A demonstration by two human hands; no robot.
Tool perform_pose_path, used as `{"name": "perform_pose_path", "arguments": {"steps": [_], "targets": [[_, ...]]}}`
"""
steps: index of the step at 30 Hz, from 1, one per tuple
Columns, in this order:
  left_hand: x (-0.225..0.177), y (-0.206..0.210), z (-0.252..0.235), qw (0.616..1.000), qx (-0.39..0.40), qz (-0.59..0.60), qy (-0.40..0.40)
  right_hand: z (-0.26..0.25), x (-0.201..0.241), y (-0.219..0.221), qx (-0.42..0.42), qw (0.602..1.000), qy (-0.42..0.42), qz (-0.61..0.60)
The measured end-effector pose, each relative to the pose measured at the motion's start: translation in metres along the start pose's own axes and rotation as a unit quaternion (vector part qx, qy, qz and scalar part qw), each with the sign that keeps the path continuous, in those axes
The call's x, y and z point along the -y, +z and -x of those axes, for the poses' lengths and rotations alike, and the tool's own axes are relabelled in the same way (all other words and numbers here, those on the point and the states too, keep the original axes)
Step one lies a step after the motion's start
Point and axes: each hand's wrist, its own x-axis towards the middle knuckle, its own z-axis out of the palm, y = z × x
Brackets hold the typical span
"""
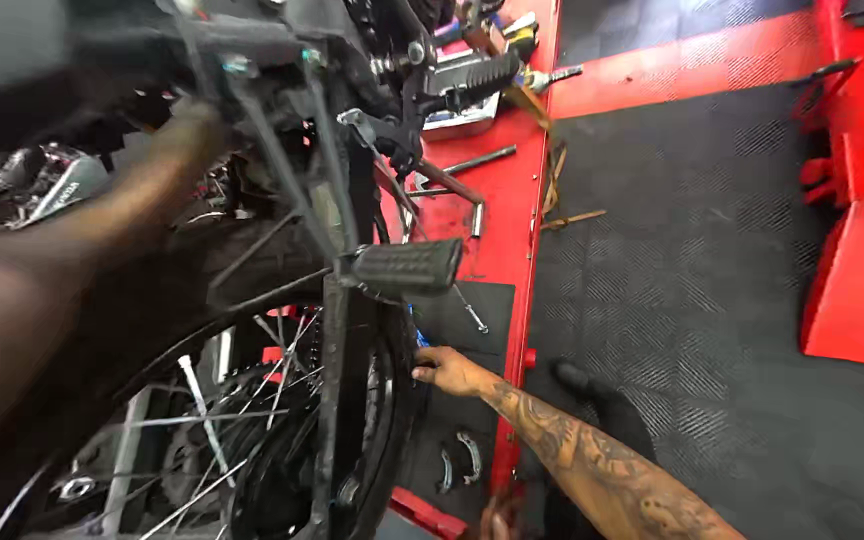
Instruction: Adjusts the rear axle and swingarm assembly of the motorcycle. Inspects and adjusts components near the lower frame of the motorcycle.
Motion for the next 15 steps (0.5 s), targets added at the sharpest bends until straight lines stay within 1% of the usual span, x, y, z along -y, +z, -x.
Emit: {"name": "perform_pose_path", "arguments": {"steps": [1,2,3,4,5,6,8,9,10,12,13,15], "targets": [[-0.016,0.013,-0.013,0.998,-0.021,0.046,-0.045,0.004,-0.009,-0.008,0.013,1.000,0.004,0.023],[-0.030,0.023,-0.026,0.992,-0.070,0.072,-0.078,0.012,-0.021,-0.016,0.008,0.999,0.019,0.045],[-0.039,0.030,-0.042,0.981,-0.138,0.095,-0.102,0.020,-0.034,-0.025,-0.004,0.997,0.042,0.063],[-0.044,0.032,-0.062,0.961,-0.212,0.133,-0.120,0.027,-0.044,-0.034,-0.005,0.995,0.068,0.073],[-0.049,0.030,-0.083,0.930,-0.286,0.187,-0.130,0.032,-0.050,-0.041,0.006,0.994,0.085,0.074],[-0.053,0.023,-0.104,0.898,-0.347,0.242,-0.122,0.034,-0.049,-0.046,0.023,0.994,0.088,0.067],[-0.068,0.000,-0.129,0.845,-0.432,0.309,-0.068,0.031,-0.025,-0.044,0.045,0.997,0.058,0.022],[-0.084,-0.012,-0.137,0.826,-0.457,0.329,-0.034,0.023,-0.008,-0.043,0.048,0.998,0.033,-0.007],[-0.104,-0.023,-0.141,0.817,-0.460,0.348,0.001,0.014,0.009,-0.042,0.048,0.998,0.011,-0.031],[-0.134,-0.038,-0.147,0.825,-0.435,0.354,0.061,-0.010,0.028,-0.039,0.049,0.998,-0.018,-0.031],[-0.142,-0.041,-0.146,0.831,-0.434,0.341,0.072,-0.019,0.034,-0.038,0.049,0.999,-0.018,-0.015],[-0.140,-0.040,-0.134,0.838,-0.448,0.305,0.067,-0.027,0.040,-0.032,0.047,0.999,-0.004,0.016]]}}
